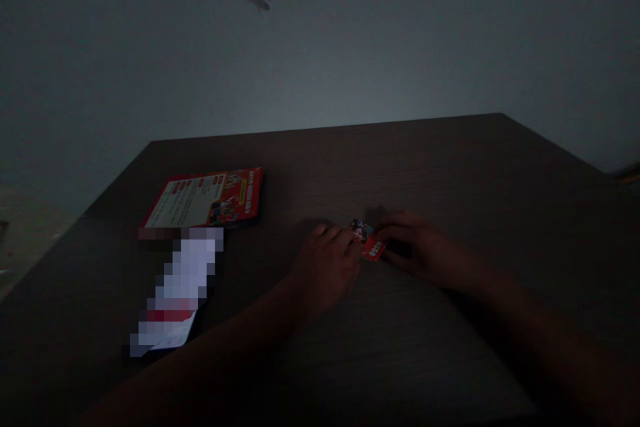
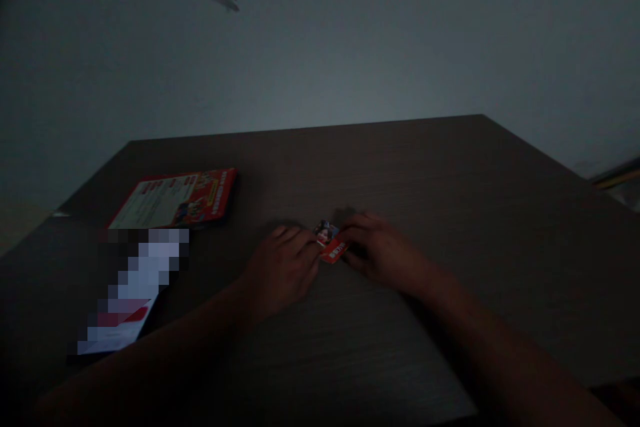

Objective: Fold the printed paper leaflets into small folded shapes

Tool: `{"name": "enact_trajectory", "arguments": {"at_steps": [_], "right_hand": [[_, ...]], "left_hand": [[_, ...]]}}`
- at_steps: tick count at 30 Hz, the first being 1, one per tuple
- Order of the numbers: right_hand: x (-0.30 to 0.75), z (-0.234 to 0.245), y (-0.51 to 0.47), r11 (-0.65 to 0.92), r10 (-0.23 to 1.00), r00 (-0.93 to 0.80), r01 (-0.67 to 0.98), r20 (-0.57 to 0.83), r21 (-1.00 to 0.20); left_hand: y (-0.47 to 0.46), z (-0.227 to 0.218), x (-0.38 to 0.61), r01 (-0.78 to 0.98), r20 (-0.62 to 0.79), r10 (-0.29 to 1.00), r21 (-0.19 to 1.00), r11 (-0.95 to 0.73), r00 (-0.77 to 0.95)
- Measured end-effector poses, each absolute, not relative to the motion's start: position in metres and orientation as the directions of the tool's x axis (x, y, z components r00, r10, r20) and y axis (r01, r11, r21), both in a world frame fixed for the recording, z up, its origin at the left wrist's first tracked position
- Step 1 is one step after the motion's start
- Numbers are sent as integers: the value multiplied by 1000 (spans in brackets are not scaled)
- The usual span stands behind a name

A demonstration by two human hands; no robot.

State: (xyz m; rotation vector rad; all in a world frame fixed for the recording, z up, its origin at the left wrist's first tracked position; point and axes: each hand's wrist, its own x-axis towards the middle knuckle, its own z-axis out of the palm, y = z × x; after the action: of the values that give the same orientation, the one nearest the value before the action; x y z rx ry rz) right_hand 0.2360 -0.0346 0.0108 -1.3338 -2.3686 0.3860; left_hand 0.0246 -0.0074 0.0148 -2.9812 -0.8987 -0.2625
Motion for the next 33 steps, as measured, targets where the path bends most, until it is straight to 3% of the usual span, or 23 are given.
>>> {"name": "enact_trajectory", "arguments": {"at_steps": [11, 25, 33], "right_hand": [[236, 10, -32, 550, 834, -508, 736, 215, -395], [230, 10, -31, 432, 901, -404, 806, 157, -406], [226, 6, -28, 382, 924, -347, 823, 162, -420]], "left_hand": [[-10, 19, 23, 667, 163, 654, -35, -744, 739], [-1, 23, 22, 765, 38, 778, 154, -625, 627], [1, 18, 23, 783, 75, 790, 108, -613, 609]]}}
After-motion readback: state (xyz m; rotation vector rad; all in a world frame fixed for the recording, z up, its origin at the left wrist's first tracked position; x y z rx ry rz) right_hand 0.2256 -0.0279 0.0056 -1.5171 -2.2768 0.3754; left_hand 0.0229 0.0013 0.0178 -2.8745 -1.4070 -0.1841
